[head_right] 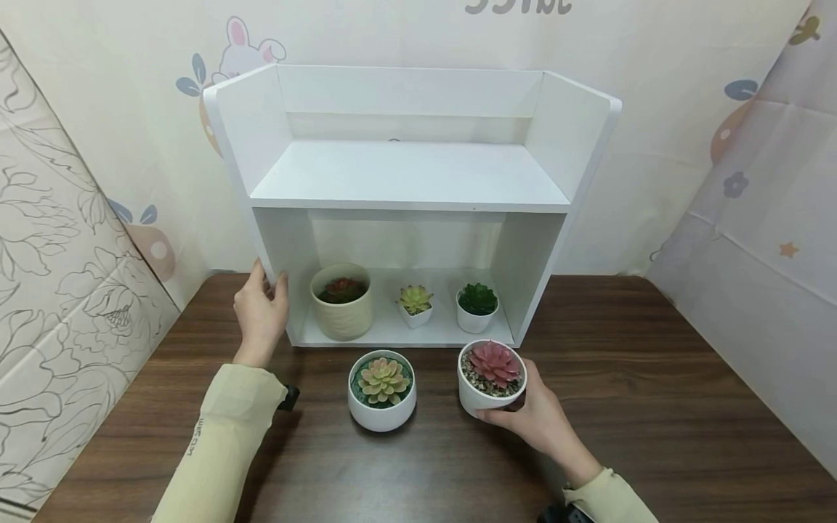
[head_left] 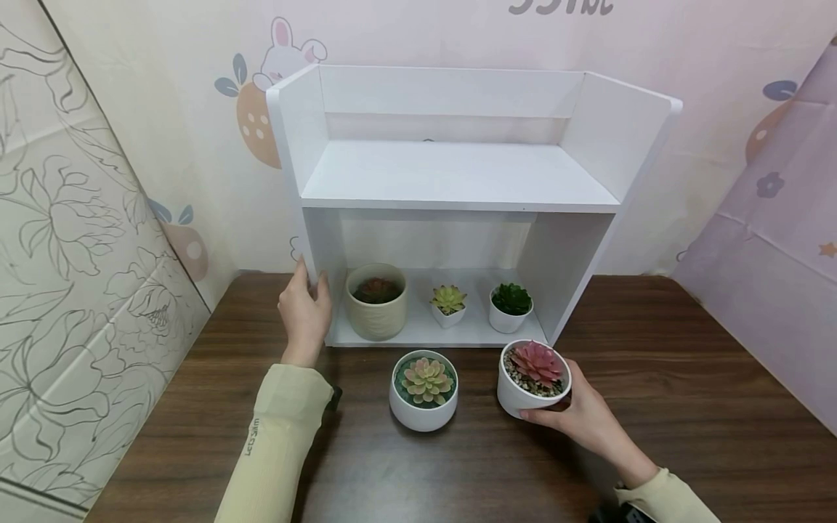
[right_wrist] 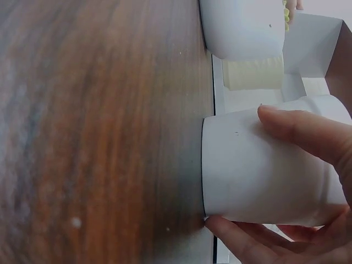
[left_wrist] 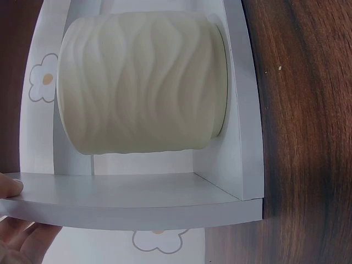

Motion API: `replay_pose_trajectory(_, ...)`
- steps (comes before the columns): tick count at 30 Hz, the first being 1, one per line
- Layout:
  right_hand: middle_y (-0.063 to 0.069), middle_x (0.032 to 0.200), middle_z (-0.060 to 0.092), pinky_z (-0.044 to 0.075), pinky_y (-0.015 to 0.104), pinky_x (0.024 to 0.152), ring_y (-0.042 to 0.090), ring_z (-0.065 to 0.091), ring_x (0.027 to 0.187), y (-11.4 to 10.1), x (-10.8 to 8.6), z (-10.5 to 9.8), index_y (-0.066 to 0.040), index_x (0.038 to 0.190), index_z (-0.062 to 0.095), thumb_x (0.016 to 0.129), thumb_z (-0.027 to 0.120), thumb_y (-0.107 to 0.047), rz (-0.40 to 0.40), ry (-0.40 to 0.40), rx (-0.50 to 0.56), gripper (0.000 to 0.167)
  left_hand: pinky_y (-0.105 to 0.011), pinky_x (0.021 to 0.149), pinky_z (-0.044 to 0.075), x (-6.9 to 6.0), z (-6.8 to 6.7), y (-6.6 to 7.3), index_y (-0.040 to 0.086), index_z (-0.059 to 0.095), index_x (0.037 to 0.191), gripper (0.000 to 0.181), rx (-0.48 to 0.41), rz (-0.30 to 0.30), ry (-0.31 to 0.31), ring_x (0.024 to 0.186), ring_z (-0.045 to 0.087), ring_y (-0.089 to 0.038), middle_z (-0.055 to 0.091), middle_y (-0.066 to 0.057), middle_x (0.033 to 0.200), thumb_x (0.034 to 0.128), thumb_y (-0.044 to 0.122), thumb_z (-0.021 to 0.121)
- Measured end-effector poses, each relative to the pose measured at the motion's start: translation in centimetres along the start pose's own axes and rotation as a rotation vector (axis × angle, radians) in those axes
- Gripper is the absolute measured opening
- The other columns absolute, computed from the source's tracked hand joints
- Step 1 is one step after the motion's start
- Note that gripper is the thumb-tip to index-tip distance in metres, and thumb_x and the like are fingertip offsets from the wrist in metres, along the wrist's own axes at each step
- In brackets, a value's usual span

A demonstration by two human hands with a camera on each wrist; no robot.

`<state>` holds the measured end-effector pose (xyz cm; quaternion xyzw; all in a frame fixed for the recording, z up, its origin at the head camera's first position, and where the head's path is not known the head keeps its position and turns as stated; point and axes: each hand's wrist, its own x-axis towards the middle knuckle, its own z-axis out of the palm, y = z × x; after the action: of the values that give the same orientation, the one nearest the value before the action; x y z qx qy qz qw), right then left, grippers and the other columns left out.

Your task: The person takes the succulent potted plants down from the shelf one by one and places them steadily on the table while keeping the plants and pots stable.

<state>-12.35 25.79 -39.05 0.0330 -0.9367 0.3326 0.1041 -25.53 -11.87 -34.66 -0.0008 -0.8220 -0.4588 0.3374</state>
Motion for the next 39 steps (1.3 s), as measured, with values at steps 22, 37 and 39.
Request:
replay_pose_trajectory(22,0.024,0.128,0.053,0.041,0.058,0.093,0.040,0.051,0.119,-0.6,-0.4,-0.7,-0.002,0.141,0.031,0.063,0.090,-0.030,0.009,-0.029,0.052,0.101,-0.053,0.086,0.052,0.0,0.0,0.1,0.002,0.052,0.132,0.038,-0.008,-0.013,-0.014,0.110,0.061,-0.041,0.062,-0.024,0.123,0.0950,0.010,0.055)
replay_pose_trajectory(37,0.025,0.136,0.046,0.037,0.060,0.096,0.043,0.044,0.125,-1.3,-0.4,-1.4,-0.002,0.146,0.024,0.065,0.088,-0.032,0.046,-0.059,0.061,0.107,-0.053,0.087,0.052,0.1,0.0,0.1,0.003,0.050,0.136,0.041,-0.009,-0.024,-0.020,0.112,0.061,-0.041,0.061,-0.024,0.125,0.0952,0.010,0.054)
replay_pose_trajectory(39,0.025,0.137,0.045,0.037,0.061,0.096,0.042,0.044,0.125,-1.4,-0.4,-1.5,-0.002,0.146,0.023,0.065,0.088,-0.032,0.042,-0.061,0.065,0.108,-0.053,0.087,0.052,0.1,0.0,0.1,0.003,0.050,0.135,0.041,-0.011,-0.022,-0.019,0.112,0.061,-0.040,0.061,-0.024,0.125,0.0952,0.010,0.054)
